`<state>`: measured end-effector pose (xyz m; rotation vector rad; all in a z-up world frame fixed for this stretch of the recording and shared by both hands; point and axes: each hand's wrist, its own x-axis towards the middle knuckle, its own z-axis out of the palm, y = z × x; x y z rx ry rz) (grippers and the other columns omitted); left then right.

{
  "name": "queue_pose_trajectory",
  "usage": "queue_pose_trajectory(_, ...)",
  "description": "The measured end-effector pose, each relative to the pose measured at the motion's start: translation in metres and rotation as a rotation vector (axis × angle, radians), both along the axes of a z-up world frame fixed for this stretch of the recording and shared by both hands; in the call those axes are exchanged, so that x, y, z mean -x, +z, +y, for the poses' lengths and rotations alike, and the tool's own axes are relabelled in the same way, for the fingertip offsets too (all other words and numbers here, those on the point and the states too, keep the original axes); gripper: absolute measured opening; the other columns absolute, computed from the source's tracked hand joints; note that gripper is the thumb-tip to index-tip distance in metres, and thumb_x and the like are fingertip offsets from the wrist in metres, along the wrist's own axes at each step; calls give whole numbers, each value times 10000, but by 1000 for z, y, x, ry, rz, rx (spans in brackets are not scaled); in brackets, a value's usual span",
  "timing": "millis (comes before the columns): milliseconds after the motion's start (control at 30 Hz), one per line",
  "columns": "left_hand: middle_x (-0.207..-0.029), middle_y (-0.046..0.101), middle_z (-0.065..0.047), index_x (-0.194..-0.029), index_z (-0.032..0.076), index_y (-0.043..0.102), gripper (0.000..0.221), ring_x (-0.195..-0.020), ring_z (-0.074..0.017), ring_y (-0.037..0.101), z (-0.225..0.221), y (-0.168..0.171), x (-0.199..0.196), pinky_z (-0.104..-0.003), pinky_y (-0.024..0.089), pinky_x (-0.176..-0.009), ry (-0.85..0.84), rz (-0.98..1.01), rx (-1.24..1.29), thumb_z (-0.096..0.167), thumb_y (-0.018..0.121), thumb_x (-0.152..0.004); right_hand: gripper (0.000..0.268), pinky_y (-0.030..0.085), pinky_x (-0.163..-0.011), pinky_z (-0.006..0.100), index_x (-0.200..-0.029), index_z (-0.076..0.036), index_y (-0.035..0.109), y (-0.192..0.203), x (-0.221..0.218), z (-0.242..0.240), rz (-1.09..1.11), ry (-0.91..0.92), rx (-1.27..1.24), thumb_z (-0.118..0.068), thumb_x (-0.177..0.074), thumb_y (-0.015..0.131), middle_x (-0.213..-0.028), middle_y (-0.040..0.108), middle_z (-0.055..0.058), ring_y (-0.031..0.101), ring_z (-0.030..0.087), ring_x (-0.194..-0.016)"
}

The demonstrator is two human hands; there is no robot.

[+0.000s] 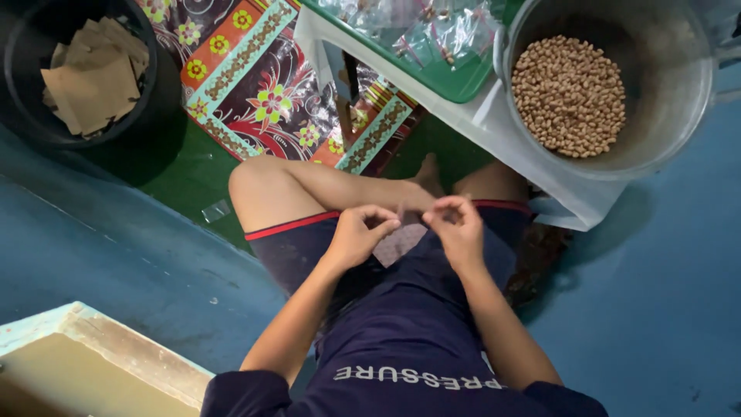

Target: The person manually packs small quantities of peanuts into small plastic zip-lock bags while sitting on the floor.

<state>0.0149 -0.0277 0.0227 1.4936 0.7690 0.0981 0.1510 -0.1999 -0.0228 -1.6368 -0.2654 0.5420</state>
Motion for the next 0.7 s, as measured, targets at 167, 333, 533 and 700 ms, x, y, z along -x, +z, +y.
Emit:
queue_pose_trajectory(167,-732,775,-113,-856,126,821,76,-710,-190,735,-2,23,-5,-304,572,-657,-132,43,-61,126,835,-781,333,621,-688,254,-1010,-63,760,-5,26,2,82,262,-35,-40,-725,932,-845,760,57,724,111,-786)
queue_pose_trajectory(333,-728,769,-98,-842,132,817,113,-691,-175,705,0,18,-6,-310,560,-639,-228,42,-63,161,871,-747,193,620,-580,271,-935,-14,776,26,24,5,118,242,60,-36,-777,884,-732,747,117,714,131,-628)
queue_pose_trajectory(533,-722,754,-106,-864,88,777,97,-676,-178,694,7,17,-7,-316,565,-630,-258,7,11,136,838,-806,102,634,-538,312,-934,34,769,28,18,11,260,198,54,-17,-850,795,-694,740,175,728,191,-565)
queue_pose_trajectory(700,-728,730,-122,-943,72,690,77,-652,-202,703,8,-6,-3,-328,571,-611,-252,-21,93,148,691,-958,43,592,-515,255,-891,-51,789,25,20,24,65,212,234,-59,-848,788,-664,750,86,710,121,-548)
